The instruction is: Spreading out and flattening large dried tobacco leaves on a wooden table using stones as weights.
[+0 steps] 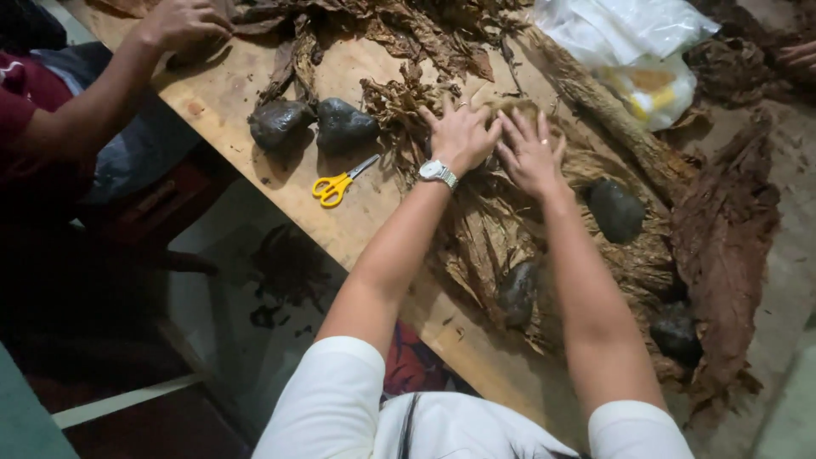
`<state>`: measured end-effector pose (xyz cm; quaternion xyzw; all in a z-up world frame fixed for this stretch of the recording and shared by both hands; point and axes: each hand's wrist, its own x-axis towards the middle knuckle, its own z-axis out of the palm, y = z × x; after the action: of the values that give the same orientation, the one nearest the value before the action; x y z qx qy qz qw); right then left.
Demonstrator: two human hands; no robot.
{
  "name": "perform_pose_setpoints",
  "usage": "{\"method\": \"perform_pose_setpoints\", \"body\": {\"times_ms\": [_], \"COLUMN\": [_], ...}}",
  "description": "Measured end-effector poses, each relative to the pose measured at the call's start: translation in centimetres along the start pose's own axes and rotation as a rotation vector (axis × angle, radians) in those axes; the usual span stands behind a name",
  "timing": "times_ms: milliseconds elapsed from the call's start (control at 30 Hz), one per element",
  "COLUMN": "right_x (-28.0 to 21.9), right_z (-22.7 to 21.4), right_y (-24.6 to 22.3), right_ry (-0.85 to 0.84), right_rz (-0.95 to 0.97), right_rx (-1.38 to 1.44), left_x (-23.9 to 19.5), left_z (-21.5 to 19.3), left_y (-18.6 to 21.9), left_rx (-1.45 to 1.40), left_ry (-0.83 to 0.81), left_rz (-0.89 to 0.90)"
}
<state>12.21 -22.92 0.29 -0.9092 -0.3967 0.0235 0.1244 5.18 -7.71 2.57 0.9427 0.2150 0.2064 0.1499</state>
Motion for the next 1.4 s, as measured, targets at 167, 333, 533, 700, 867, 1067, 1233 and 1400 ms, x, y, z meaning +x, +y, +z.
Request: {"method": "perform_pose_setpoints", "body": {"times_ms": [167, 333, 533, 700, 867, 1067, 1233, 1400], "right_x": [3.0, 1.1, -9.0, -16.0, -16.3, -12.0, -11.4, -11.2], "right_z": [3.9, 2.0, -6.9, -9.5, -3.8, 0.2, -1.0, -0.9], "right_y": [2.9, 1.7, -3.1, -5.9, -3.7, -3.9, -3.4, -3.5], "right_ry": [-0.222, 0.252, 0.421, 0.188, 0.363, 0.261, 0.113, 0.069], "right_rz": [0.167, -0.006, -0.223, 0.027, -0.147, -0.135, 0.001, 0.041], "right_rx": [0.070, 0.206, 0.510, 0.553, 0.345, -0.108, 0.285, 0.273], "left_x": [0.0, 0.8, 1.0, 0.4, 0.3, -1.7, -4.0, -9.8], "left_z": [1.2, -1.5, 0.4, -1.2, -1.5, -1.9, 1.2, -0.1], "left_y": [-1.4, 0.5, -0.3, -1.1, -3.4, -4.3, -5.3, -4.1], "left_rx": [0.009, 0.007, 0.051, -0.096, -0.369, -0.361, -0.150, -0.243], "left_ry": [-0.036, -0.271, -0.100, -0.189, -0.408, -0.163, 0.060, 0.204], "left_rz": [0.076, -0.052, -0.053, 0.007, 0.021, 0.082, 0.222, 0.419]}}
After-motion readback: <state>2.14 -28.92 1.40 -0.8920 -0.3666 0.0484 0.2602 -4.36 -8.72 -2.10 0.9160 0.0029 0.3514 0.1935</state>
